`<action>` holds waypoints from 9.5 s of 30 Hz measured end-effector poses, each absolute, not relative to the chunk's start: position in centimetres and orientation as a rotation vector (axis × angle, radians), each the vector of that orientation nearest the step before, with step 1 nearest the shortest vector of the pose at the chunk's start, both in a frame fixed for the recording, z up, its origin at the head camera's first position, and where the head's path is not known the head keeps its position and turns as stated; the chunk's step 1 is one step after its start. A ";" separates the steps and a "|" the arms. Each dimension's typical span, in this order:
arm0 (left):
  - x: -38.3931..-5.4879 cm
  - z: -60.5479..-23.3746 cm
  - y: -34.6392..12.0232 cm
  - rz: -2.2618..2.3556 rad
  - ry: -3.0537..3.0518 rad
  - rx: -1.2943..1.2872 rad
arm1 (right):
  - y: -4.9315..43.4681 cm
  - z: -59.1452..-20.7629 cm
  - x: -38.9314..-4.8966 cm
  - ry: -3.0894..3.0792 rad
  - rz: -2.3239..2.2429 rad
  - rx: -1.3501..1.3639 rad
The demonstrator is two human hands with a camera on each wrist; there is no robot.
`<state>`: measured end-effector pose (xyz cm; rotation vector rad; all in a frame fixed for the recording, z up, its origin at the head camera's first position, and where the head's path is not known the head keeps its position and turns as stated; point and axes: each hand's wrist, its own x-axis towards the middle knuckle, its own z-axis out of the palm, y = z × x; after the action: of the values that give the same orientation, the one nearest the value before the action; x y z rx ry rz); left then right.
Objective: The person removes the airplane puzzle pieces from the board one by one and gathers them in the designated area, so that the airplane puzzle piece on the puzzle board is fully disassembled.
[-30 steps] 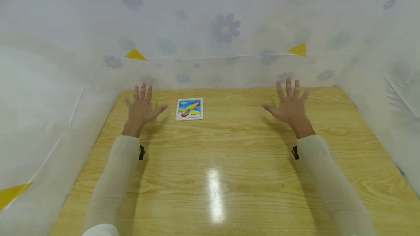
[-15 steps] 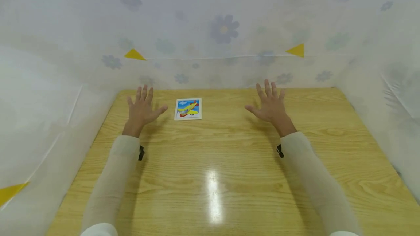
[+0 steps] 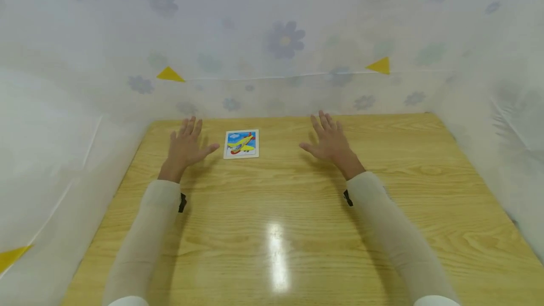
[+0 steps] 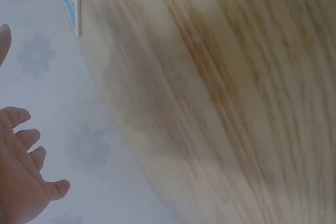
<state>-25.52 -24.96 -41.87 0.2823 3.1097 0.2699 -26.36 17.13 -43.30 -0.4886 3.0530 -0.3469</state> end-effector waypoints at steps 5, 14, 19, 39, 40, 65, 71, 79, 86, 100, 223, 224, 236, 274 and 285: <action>-25.5 -41.9 -24.6 0.268 3.073 0.284 | 15.9 -43.2 -26.5 3.051 -0.303 -0.541; -25.2 -42.3 -24.3 0.242 3.040 0.312 | 13.9 -43.5 -26.2 3.020 -0.211 -0.643; -25.2 -42.5 -24.1 0.220 3.039 0.321 | 12.5 -44.0 -25.8 3.024 -0.247 -0.701; -25.2 -43.2 -22.7 0.206 2.940 0.391 | 7.6 -44.5 -25.6 2.871 -0.116 -0.871; -25.2 -43.2 -22.6 0.202 2.936 0.391 | 7.3 -44.5 -25.7 2.859 -0.121 -0.879; -25.4 -44.1 -20.2 0.209 2.833 0.486 | 2.7 -44.7 -24.7 2.754 -0.082 -1.016; -25.3 -44.5 -20.1 0.197 2.804 0.462 | 2.1 -44.9 -24.8 2.735 -0.049 -0.994; -25.2 -44.3 -19.8 0.149 2.806 0.484 | 2.0 -44.8 -24.8 2.733 -0.002 -0.987; -25.3 -44.4 -19.3 0.167 2.805 0.501 | 2.5 -44.5 -24.7 2.729 -0.025 -0.944; -25.6 -44.4 -16.6 0.183 2.780 0.539 | 5.3 -44.7 -24.8 2.738 -0.075 -0.875; -22.7 -42.8 -0.8 0.251 2.650 0.959 | 22.3 -43.8 -16.4 2.982 -0.304 -1.079; -22.8 -42.8 -0.7 0.257 2.651 0.944 | 22.3 -43.8 -16.6 2.978 -0.309 -1.079; -24.9 -43.9 0.1 0.297 2.689 0.922 | 21.1 -44.5 -18.1 2.882 -0.276 -1.108; -25.5 -43.9 2.2 0.454 2.638 0.657 | 20.9 -45.2 -19.0 2.807 -0.188 -1.190; -25.3 -44.0 1.9 0.500 2.643 0.703 | 20.9 -45.0 -19.0 2.809 -0.183 -1.193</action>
<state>-25.34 1.86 -43.96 0.7034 2.6428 0.4998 -19.03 20.86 -44.98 -1.1927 2.8090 -0.1833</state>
